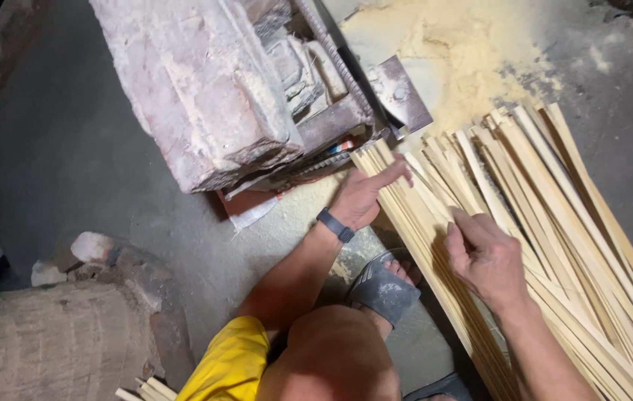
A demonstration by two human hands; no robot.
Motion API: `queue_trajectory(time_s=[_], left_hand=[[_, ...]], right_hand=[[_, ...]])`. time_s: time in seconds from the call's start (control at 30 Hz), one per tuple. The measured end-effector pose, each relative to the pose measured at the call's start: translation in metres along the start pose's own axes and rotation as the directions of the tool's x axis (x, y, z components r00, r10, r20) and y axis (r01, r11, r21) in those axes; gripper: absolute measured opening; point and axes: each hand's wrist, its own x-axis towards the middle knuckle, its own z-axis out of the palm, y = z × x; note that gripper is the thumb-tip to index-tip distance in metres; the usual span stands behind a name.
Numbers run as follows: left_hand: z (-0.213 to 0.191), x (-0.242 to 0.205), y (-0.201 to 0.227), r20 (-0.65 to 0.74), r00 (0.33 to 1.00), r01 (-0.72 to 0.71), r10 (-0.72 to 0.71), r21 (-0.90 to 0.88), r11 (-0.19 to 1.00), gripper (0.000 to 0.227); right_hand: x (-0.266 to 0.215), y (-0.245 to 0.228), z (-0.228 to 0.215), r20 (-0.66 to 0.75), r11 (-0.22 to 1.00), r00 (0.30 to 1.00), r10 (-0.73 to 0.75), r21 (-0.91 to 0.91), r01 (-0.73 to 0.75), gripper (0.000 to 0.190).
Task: Feeding bamboo strips into a machine to split them into thinner pieces.
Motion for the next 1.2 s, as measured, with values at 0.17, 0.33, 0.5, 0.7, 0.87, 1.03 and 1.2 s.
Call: queue_trajectory(time_s=[0.17, 0.33, 0.5, 0.7, 0.87, 1.03, 1.2], left_hand=[[0.0, 0.003, -0.004, 0.092, 0.994, 0.087, -0.062, -0.296, 0.951, 0.03], [-0.003, 0.0, 0.001, -0.068, 0.996, 0.055, -0.056, -0.006, 0.998, 0.033], [0.001, 0.002, -0.002, -0.14, 0.99, 0.018, -0.008, 0.074, 0.997, 0.035], [0.012, 0.0, 0.002, -0.196, 0.981, 0.022, -0.003, 0.096, 0.995, 0.032], [0.018, -0.005, 0.004, -0.127, 0.992, -0.003, 0.003, 0.002, 1.0, 0.035], [0.015, -0.003, 0.007, -0.116, 0.993, -0.014, 0.014, 0.002, 1.0, 0.033], [0.018, -0.006, 0.014, -0.177, 0.984, -0.019, 0.027, 0.049, 0.999, 0.034]], right_hand=[[0.023, -0.019, -0.003, -0.008, 0.999, 1.0, -0.02, -0.025, 0.02, 0.024], [0.054, -0.035, 0.004, 0.026, 0.993, 0.999, -0.029, -0.114, 0.032, 0.029], [0.072, -0.039, 0.016, 0.079, 0.997, 0.997, -0.007, -0.07, 0.013, 0.035], [0.042, -0.02, -0.007, 0.073, 0.984, 0.996, -0.05, -0.167, 0.061, 0.022], [0.012, -0.011, -0.012, -0.161, 0.913, 0.944, -0.288, -0.342, 0.22, 0.034], [0.023, 0.002, 0.013, 0.02, 0.991, 1.0, -0.019, -0.135, 0.021, 0.023], [0.053, -0.031, 0.008, -0.018, 0.979, 0.998, -0.057, -0.196, 0.052, 0.031]])
